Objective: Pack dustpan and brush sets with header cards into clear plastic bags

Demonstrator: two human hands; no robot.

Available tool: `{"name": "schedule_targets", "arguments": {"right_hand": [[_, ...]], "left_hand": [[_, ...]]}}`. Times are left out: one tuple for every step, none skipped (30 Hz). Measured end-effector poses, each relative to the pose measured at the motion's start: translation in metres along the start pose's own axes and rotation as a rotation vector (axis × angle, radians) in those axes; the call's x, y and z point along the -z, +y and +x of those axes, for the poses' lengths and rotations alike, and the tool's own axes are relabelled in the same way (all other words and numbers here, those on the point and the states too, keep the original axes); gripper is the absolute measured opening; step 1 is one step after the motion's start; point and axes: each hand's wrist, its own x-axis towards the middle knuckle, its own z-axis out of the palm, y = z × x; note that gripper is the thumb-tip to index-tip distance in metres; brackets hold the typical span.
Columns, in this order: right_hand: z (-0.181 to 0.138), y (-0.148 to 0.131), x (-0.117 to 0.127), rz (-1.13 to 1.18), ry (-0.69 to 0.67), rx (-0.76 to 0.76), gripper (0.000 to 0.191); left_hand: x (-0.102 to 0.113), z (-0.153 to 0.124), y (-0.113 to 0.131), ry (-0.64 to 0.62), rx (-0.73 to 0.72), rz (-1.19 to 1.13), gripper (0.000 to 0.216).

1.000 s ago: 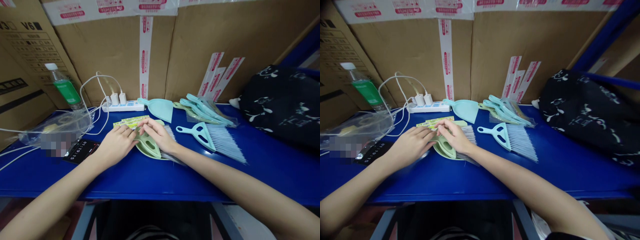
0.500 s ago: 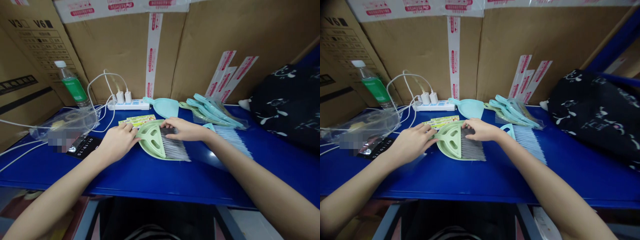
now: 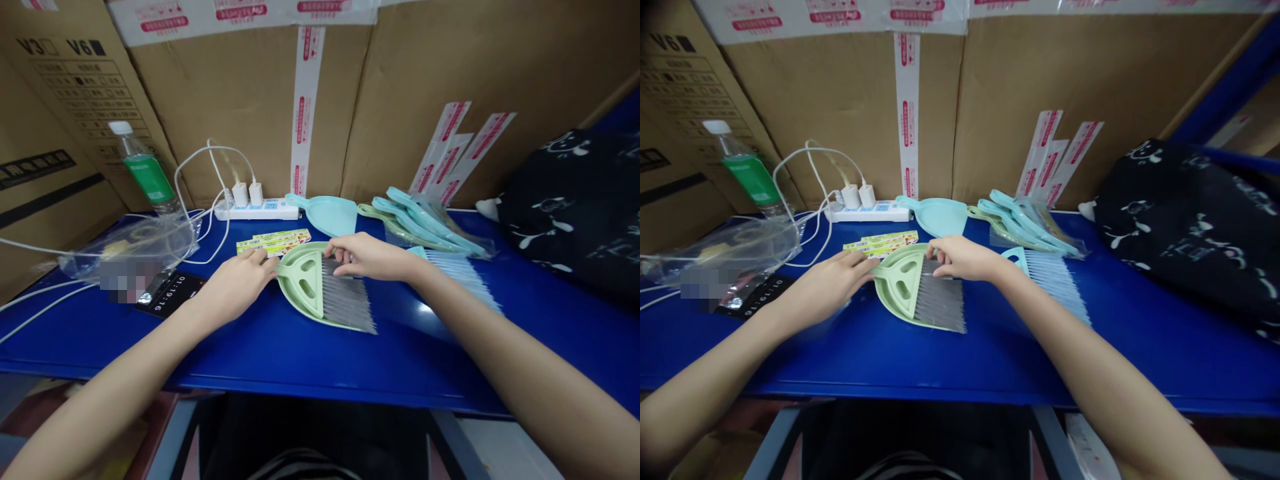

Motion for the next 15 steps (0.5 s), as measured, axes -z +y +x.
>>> {"name": "schedule_targets", "arguments": {"right_hand": [[-0.001,-0.002,0.002,-0.004,-0.031,-0.026,0.023],[-0.003,-0.003,0.004,-0.010,-0.064,-0.054,0.026],[-0.005,-0.004,0.006,-0.020,-0.095,-0.081,0.030],[-0.006,-0.005,0.008,-0.033,-0.121,-0.101,0.034],[-0.007,-0.006,0.009,-0.050,-0.139,-0.114,0.037],[-0.008,-0.006,0.010,-0.068,-0.150,-0.123,0.039],[-0.009,-0.006,0.010,-0.086,-0.156,-0.128,0.040],[-0.009,-0.006,0.010,-0.102,-0.157,-0.129,0.041],[-0.009,-0.006,0.010,-0.114,-0.155,-0.124,0.040],[-0.009,-0.006,0.009,-0.121,-0.152,-0.116,0.039],[-0.008,-0.007,0.008,-0.123,-0.150,-0.107,0.038],[-0.007,-0.007,0.008,-0.123,-0.147,-0.097,0.037],[-0.007,-0.008,0.008,-0.123,-0.145,-0.088,0.035],[-0.006,-0.008,0.007,-0.122,-0.142,-0.082,0.033],[-0.006,-0.009,0.007,-0.123,-0.141,-0.076,0.032]], "left_hand": [[-0.001,0.000,0.000,0.015,-0.008,-0.007,0.026],[-0.003,0.000,-0.001,0.032,-0.018,-0.012,0.027],[-0.005,0.000,-0.001,0.048,-0.029,-0.018,0.028],[-0.006,0.000,-0.002,0.062,-0.040,-0.024,0.029],[-0.008,0.000,-0.002,0.075,-0.052,-0.030,0.030],[-0.009,0.000,-0.002,0.085,-0.066,-0.036,0.031],[-0.010,0.000,-0.002,0.094,-0.076,-0.042,0.031],[-0.011,0.000,-0.002,0.101,-0.080,-0.047,0.031],[-0.011,0.000,-0.002,0.107,-0.082,-0.050,0.031],[-0.012,0.000,-0.002,0.110,-0.083,-0.053,0.031],[-0.012,0.001,-0.002,0.114,-0.083,-0.055,0.030],[-0.012,0.001,-0.003,0.118,-0.086,-0.057,0.030],[-0.012,0.001,-0.003,0.125,-0.090,-0.060,0.029],[-0.013,0.001,-0.004,0.130,-0.096,-0.064,0.029],[-0.013,0.001,-0.004,0.138,-0.100,-0.069,0.028]]}}
